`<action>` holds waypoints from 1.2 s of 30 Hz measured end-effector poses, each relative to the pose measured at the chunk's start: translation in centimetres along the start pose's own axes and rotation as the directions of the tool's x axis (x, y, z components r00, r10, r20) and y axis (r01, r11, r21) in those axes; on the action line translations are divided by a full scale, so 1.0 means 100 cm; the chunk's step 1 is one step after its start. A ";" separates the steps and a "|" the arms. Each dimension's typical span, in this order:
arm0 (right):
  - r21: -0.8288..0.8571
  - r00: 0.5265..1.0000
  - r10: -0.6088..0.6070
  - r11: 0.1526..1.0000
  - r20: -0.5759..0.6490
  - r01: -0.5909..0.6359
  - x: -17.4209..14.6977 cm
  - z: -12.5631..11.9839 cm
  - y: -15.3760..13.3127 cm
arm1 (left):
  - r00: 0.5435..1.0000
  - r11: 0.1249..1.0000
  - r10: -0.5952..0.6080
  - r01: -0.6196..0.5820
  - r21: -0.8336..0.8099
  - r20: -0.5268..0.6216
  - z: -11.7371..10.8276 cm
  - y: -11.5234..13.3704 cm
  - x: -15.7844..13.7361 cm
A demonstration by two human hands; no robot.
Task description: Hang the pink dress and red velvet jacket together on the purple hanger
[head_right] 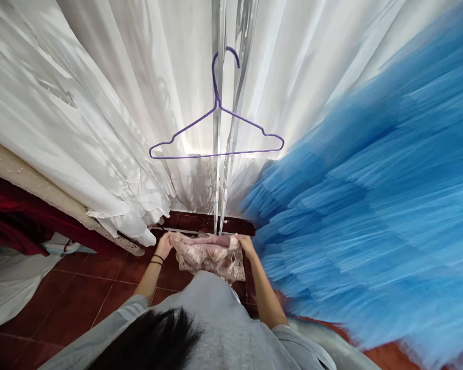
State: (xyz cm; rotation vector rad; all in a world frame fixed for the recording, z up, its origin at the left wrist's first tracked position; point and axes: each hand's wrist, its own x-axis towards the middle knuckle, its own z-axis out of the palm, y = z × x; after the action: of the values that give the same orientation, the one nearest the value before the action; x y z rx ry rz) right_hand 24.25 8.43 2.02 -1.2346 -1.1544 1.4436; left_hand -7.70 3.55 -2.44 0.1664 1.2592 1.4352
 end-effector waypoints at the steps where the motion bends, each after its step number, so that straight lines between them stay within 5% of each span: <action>1: 0.013 1.000 0.020 1.000 0.014 -0.020 0.009 -0.004 -0.007 | 0.999 0.999 0.035 -0.035 -0.034 0.010 0.005 0.020 0.010; 4: 0.185 0.997 -0.003 0.983 0.074 -0.011 0.034 -0.012 -0.050 | 0.975 0.971 0.202 -0.187 -0.146 0.094 0.015 0.086 0.025; 9: 0.526 0.961 -0.277 0.813 -0.026 0.249 0.038 0.006 -0.124 | 0.752 0.783 0.622 -0.585 -0.212 0.221 0.026 0.148 0.012; 15: 0.414 0.939 -0.338 0.848 -0.057 0.331 0.044 0.040 -0.140 | 0.652 0.680 0.729 -0.724 -0.113 0.208 0.063 0.190 0.013; 18: 0.411 0.914 -0.381 0.817 -0.142 0.405 0.051 0.039 -0.150 | 0.565 0.590 0.792 -0.806 -0.053 0.232 0.084 0.229 0.010; 23: 0.342 0.799 -0.481 0.728 -0.361 0.594 0.054 0.025 -0.178 | 0.391 0.382 0.790 -0.916 0.120 0.472 0.132 0.283 -0.009; 27: 0.255 0.730 -0.548 0.700 -0.408 0.667 0.056 0.007 -0.183 | 0.398 0.380 0.626 -0.906 0.184 0.670 0.171 0.288 -0.016; 30: 0.207 0.714 -0.558 0.708 -0.422 0.675 0.054 -0.009 -0.177 | 0.427 0.405 0.611 -0.892 0.199 0.667 0.184 0.280 -0.007; 36: 0.236 0.818 -0.490 0.793 -0.300 0.562 0.045 -0.009 -0.155 | 0.450 0.463 0.756 -0.881 0.098 0.475 0.168 0.275 0.038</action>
State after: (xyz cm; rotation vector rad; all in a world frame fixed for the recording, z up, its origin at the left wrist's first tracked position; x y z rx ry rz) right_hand 25.43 15.65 16.43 -0.7380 -0.9644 0.9789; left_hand -14.34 22.84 22.80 1.4386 1.1063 1.8620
